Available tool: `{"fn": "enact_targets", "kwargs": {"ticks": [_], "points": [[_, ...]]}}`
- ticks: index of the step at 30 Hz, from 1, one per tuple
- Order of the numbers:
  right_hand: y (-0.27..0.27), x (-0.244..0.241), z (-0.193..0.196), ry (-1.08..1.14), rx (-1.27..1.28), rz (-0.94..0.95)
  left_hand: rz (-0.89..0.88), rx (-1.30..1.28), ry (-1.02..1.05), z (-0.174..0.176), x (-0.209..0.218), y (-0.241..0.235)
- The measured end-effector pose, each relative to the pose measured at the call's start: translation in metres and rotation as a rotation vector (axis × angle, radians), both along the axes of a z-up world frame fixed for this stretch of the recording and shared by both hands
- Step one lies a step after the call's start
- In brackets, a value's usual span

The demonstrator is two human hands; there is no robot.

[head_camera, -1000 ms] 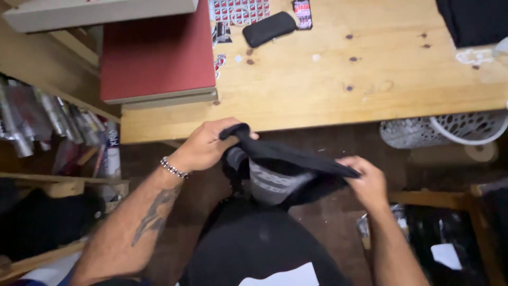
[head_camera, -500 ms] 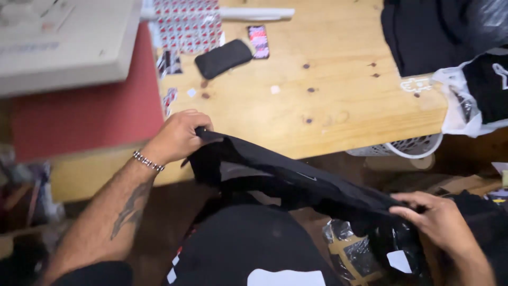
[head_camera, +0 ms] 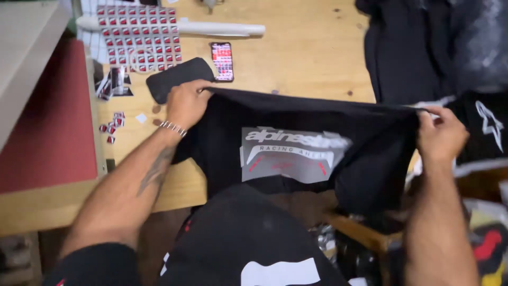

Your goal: Applying heat transfer decals to a black t-shirt using a commercial heat press machine.

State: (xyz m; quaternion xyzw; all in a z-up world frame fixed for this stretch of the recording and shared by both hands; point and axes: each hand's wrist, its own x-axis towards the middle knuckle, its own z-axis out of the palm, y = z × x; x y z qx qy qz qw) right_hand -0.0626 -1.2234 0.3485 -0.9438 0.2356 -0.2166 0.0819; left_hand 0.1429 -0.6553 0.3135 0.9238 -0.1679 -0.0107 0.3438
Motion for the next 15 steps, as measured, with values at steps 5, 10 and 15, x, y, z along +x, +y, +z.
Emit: {"fn": "enact_targets", "kwargs": {"ticks": [5,10,15], "points": [[-0.045,0.139,-0.104,-0.084,0.936,-0.014,0.283,-0.249,0.449,-0.123,0.038,-0.054],[-0.017,0.205,-0.237,0.127,0.817,0.205,0.019,-0.141,0.273,-0.181,-0.018,-0.061],[0.137,0.213,-0.197,0.558,0.733,0.453,-0.175,0.212,0.419,-0.167,-0.058,-0.079]]}}
